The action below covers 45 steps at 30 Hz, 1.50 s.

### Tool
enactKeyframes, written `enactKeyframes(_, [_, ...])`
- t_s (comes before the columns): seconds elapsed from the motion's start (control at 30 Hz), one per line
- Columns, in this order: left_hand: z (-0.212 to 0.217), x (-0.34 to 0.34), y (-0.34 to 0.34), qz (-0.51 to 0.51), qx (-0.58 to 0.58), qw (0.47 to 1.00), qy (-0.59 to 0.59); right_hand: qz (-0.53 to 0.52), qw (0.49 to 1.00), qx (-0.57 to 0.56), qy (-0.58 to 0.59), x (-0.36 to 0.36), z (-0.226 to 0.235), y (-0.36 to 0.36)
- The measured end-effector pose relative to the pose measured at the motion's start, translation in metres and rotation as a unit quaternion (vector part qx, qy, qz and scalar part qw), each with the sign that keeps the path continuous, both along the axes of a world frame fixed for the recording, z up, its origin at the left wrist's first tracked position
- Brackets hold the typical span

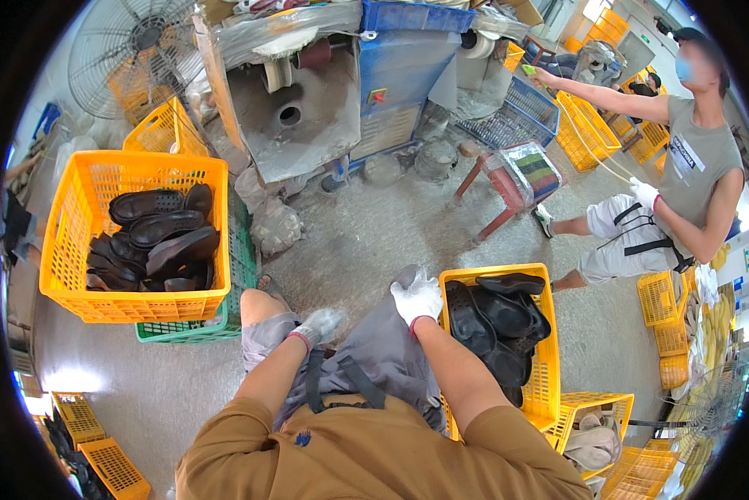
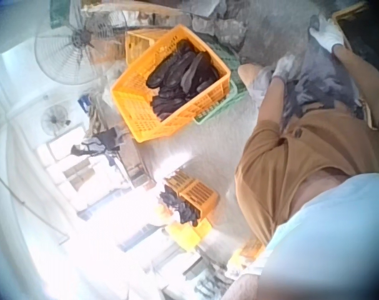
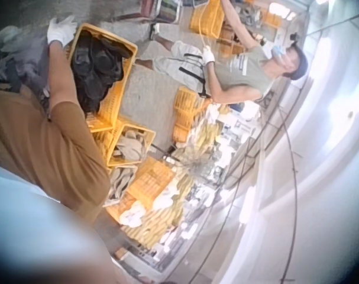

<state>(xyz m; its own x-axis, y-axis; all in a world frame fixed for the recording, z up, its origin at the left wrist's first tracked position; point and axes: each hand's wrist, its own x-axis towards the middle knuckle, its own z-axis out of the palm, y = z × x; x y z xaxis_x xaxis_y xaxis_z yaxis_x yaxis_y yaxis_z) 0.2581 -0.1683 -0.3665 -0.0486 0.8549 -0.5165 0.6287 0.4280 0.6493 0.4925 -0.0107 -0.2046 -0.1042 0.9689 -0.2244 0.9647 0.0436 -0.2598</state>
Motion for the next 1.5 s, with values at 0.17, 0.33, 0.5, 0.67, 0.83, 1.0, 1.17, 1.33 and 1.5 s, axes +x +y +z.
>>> enactKeyframes(0.17, [-0.014, -0.003, 0.002, 0.041, -0.072, 0.997, -0.003, 0.002, 1.000, -0.005, -0.007, 0.000, -0.003, 0.001])
enactKeyframes(0.33, [-0.025, -0.006, -0.002, -0.011, -0.014, 1.000, 0.023, -0.004, 1.000, 0.000, -0.009, -0.001, -0.002, -0.002])
enactKeyframes(0.5, [-0.010, -0.005, -0.002, -0.017, -0.019, 1.000, 0.006, -0.004, 0.999, -0.039, -0.010, -0.001, 0.009, -0.002])
enactKeyframes(0.67, [0.003, -0.003, -0.001, -0.007, -0.058, 0.998, -0.016, -0.010, 0.998, -0.063, 0.007, -0.001, 0.020, -0.002])
enactKeyframes(0.83, [-0.006, -0.006, -0.004, -0.056, 0.052, 0.997, 0.000, -0.011, 0.999, -0.046, 0.015, 0.000, 0.023, -0.003])
enactKeyframes(1.0, [-0.016, -0.006, -0.006, -0.050, 0.039, 0.998, 0.024, -0.016, 0.998, -0.053, 0.014, 0.000, 0.023, -0.003])
enactKeyframes(1.17, [-0.014, -0.005, -0.005, -0.052, 0.024, 0.998, 0.030, -0.013, 0.999, -0.051, 0.007, 0.001, 0.024, -0.004])
enactKeyframes(1.33, [-0.010, -0.007, -0.002, -0.079, 0.039, 0.995, 0.047, -0.017, 0.998, -0.055, 0.019, 0.000, 0.027, -0.004])
enactKeyframes(1.5, [-0.005, -0.007, -0.002, -0.001, 0.003, 1.000, -0.014, -0.005, 0.998, -0.062, 0.016, 0.001, 0.027, -0.004])
